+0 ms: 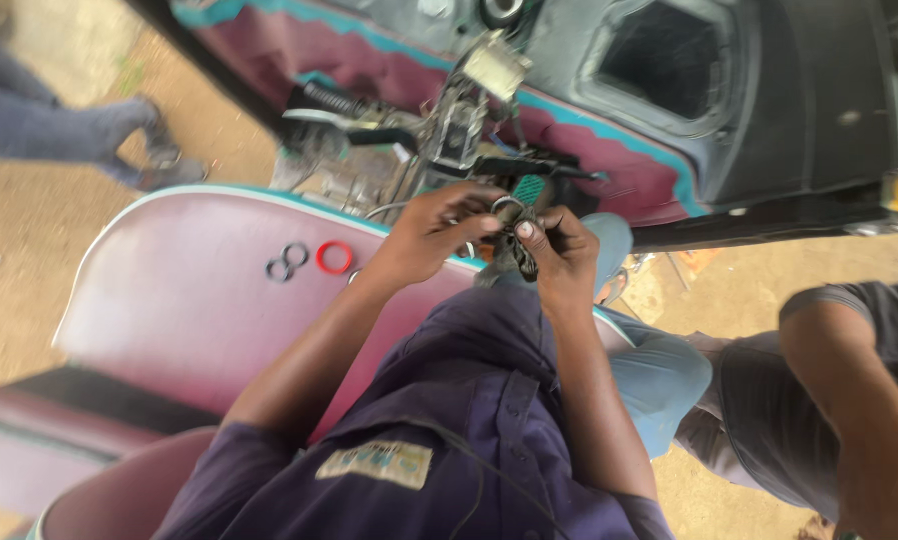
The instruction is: The person wipes and cleans small mechanical parts, applies tape, and fits them back into a vehicle's dashboard area by hand.
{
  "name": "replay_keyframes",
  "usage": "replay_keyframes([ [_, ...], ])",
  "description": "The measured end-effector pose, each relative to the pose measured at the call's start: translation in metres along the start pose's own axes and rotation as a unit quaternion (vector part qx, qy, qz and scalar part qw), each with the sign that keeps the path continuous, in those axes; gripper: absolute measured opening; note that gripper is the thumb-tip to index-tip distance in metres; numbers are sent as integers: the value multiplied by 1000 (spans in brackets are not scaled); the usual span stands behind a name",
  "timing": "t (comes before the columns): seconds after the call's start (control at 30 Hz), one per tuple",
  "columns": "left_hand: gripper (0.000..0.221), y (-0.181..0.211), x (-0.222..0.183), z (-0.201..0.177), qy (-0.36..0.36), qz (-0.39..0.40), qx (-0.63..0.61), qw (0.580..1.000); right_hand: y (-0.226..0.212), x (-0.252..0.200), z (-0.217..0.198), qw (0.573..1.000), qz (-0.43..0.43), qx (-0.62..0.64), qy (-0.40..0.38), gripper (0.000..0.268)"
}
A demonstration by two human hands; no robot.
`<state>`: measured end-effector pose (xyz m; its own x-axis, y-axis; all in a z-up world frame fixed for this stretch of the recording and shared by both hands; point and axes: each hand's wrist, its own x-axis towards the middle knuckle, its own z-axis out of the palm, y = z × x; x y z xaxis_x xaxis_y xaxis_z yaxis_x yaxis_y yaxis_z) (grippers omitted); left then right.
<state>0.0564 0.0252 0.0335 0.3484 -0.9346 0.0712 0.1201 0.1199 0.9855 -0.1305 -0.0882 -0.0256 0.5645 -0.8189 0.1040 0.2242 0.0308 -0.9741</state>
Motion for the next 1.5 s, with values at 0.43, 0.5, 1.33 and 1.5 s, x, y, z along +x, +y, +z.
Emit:
replay_keyframes([
  [0.43, 31, -102, -24, -264, -21, -249, 631, 734, -47, 3, -28, 942, 119, 312, -19, 34],
  [0.5, 11, -126, -45, -295, -76, -277, 615, 734, -49, 5, -32, 930, 143, 338, 19, 42],
  [1.33, 30, -219, 43, -52, 66, -132, 249, 957, -24, -3, -99, 971, 201, -128, -14, 34],
  [1.5, 33, -239, 47, -50, 88, -210, 472, 852, -138, 87, -118, 949, 16, -304, 78, 34],
])
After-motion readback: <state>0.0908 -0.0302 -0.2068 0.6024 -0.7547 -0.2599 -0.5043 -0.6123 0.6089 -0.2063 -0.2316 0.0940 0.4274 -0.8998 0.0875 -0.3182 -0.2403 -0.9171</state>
